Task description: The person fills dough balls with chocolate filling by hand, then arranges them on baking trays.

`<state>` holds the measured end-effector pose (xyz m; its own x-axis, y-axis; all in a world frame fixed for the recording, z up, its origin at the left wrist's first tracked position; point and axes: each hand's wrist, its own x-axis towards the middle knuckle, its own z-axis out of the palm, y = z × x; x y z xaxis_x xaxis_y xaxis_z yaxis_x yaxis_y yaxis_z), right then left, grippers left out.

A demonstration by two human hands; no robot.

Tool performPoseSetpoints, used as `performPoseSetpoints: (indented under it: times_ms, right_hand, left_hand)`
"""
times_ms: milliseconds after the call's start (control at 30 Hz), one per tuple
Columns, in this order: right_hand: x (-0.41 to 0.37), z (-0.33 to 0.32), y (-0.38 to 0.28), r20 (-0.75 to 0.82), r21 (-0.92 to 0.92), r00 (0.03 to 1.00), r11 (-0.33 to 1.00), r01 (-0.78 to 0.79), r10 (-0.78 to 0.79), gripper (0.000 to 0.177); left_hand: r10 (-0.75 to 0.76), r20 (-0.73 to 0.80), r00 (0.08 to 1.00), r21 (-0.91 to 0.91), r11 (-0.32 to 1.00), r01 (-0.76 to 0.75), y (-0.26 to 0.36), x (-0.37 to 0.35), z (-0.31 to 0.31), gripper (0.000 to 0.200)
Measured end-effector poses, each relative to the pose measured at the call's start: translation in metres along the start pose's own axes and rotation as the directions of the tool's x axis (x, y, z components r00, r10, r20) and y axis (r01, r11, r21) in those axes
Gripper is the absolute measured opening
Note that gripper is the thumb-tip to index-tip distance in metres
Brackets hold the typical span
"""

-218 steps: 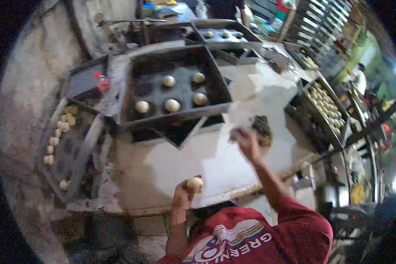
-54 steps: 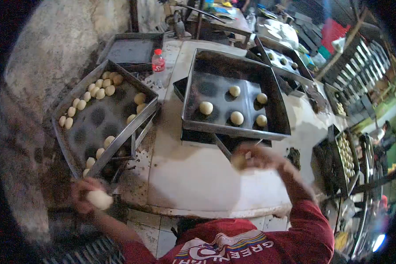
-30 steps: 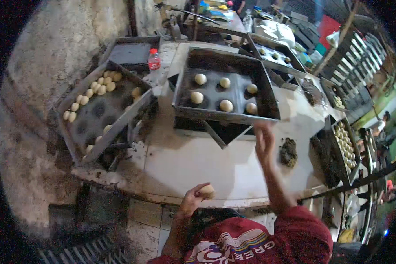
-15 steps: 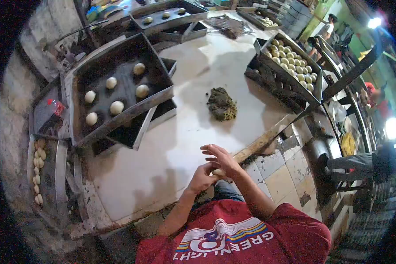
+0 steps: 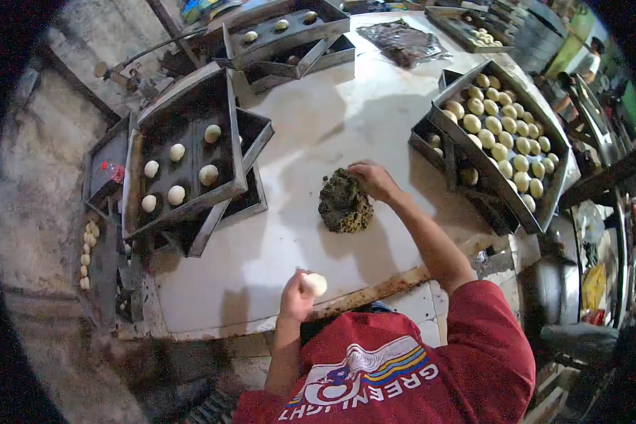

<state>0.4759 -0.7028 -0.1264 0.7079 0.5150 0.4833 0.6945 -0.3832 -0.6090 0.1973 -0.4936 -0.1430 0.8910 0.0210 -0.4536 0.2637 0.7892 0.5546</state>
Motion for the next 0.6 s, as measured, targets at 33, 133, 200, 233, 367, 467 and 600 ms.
performPoseSetpoints:
  times_ms: [33, 133, 200, 233, 367, 467, 600]
  right_hand:
    - [0.003, -0.008, 0.001, 0.204, 0.078, 0.979, 0.997, -0.024, 0.008, 0.023]
    - [0.004, -0.001, 0.026, 0.300, 0.026, 0.952, 0.998, 0.054, -0.059, 0.025]
    - [0.004, -0.001, 0.037, 0.334, 0.037, 0.939, 0.997, 0.073, -0.081, 0.024]
    - [0.002, -0.002, 0.038, 0.361, 0.036, 0.927, 0.995, 0.090, -0.097, 0.022]
    - [-0.004, -0.001, 0.047, 0.360, 0.006, 0.925, 0.991, 0.131, -0.124, 0.016]
    - [-0.022, 0.013, 0.063, 0.213, 0.060, 0.958, 0.981, 0.183, -0.192, 0.014]
    - [-0.034, -0.013, 0.028, 0.228, -0.174, 0.963, 0.979, -0.107, 0.146, 0.015]
  left_hand:
    - [-0.002, -0.117, 0.993, -0.142, 0.990, -0.015, 0.002, -0.001, 0.000, 0.038]
    - [-0.013, 0.043, 0.999, -0.172, 0.985, 0.020, 0.017, -0.014, -0.001, 0.039]
    - [0.033, -0.137, 0.990, -0.121, 0.991, -0.050, 0.013, -0.014, 0.008, 0.027]
    - [0.119, -0.054, 0.991, 0.064, 0.991, -0.115, 0.015, -0.012, 0.011, 0.021]
    - [0.154, -0.040, 0.987, 0.171, 0.975, -0.145, 0.020, 0.005, 0.026, 0.032]
    - [0.159, -0.002, 0.987, 0.161, 0.975, -0.156, 0.025, 0.012, 0.040, 0.041]
    - [0.115, 0.125, 0.985, -0.009, 0.993, -0.114, 0.035, 0.018, 0.061, 0.047]
